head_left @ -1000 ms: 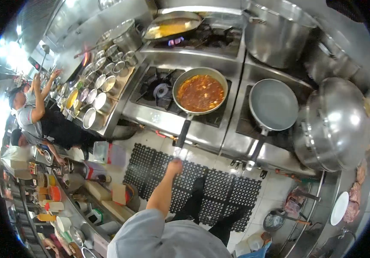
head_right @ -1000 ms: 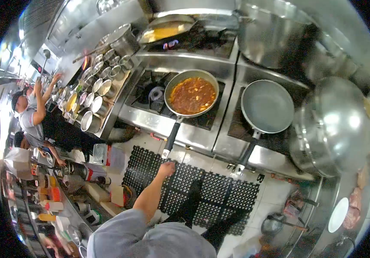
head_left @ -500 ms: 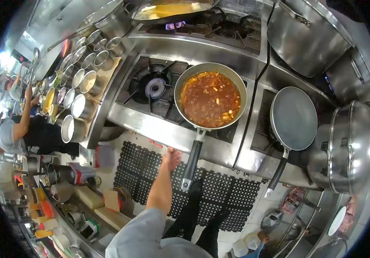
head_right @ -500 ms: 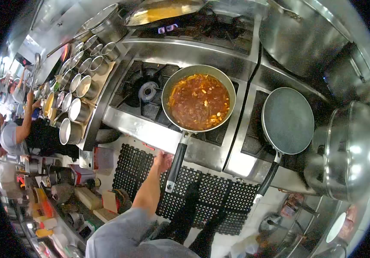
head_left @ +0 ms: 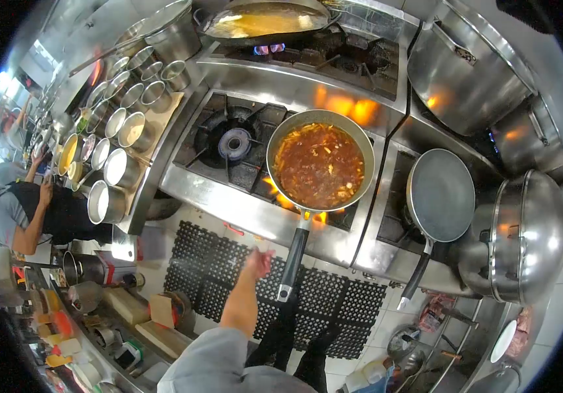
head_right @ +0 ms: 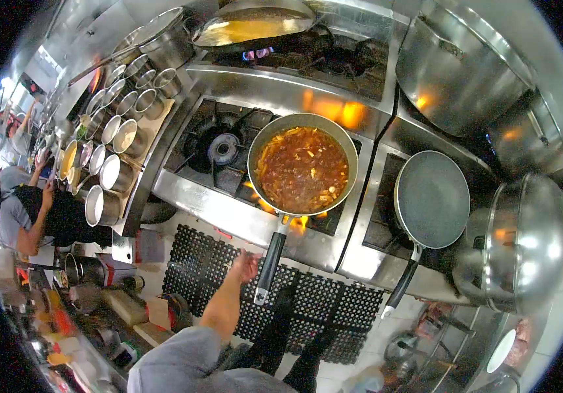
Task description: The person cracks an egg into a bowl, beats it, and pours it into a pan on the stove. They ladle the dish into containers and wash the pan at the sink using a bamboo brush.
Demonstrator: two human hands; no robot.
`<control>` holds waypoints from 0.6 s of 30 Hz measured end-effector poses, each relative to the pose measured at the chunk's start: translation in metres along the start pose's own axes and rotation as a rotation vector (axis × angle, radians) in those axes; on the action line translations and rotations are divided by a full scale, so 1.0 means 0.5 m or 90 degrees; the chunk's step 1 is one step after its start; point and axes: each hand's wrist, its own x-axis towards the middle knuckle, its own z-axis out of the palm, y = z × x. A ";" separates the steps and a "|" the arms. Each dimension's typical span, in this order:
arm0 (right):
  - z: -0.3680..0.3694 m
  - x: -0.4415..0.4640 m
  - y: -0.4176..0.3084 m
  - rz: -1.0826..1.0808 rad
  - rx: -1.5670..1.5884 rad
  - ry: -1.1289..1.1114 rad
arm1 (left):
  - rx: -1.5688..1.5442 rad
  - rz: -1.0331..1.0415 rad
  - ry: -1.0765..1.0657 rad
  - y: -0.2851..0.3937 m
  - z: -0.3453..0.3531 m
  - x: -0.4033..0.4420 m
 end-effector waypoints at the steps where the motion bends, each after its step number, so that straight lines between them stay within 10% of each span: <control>1: 0.003 0.002 -0.007 -0.001 0.001 -0.006 | -0.007 -0.060 0.021 -0.040 -0.012 -0.005; 3: 0.009 0.013 -0.022 -0.007 0.001 -0.021 | 0.299 0.003 0.100 -0.162 0.006 -0.113; 10: 0.024 0.056 -0.104 -0.072 0.030 -0.090 | 0.079 0.097 -0.215 -0.086 0.208 -0.432; 14: 0.027 0.070 -0.152 -0.115 0.065 -0.143 | 0.497 0.321 -0.103 -0.093 0.326 -0.389; 18: 0.025 0.096 -0.183 -0.156 0.098 -0.193 | 0.376 0.267 -0.105 -0.181 0.378 -0.441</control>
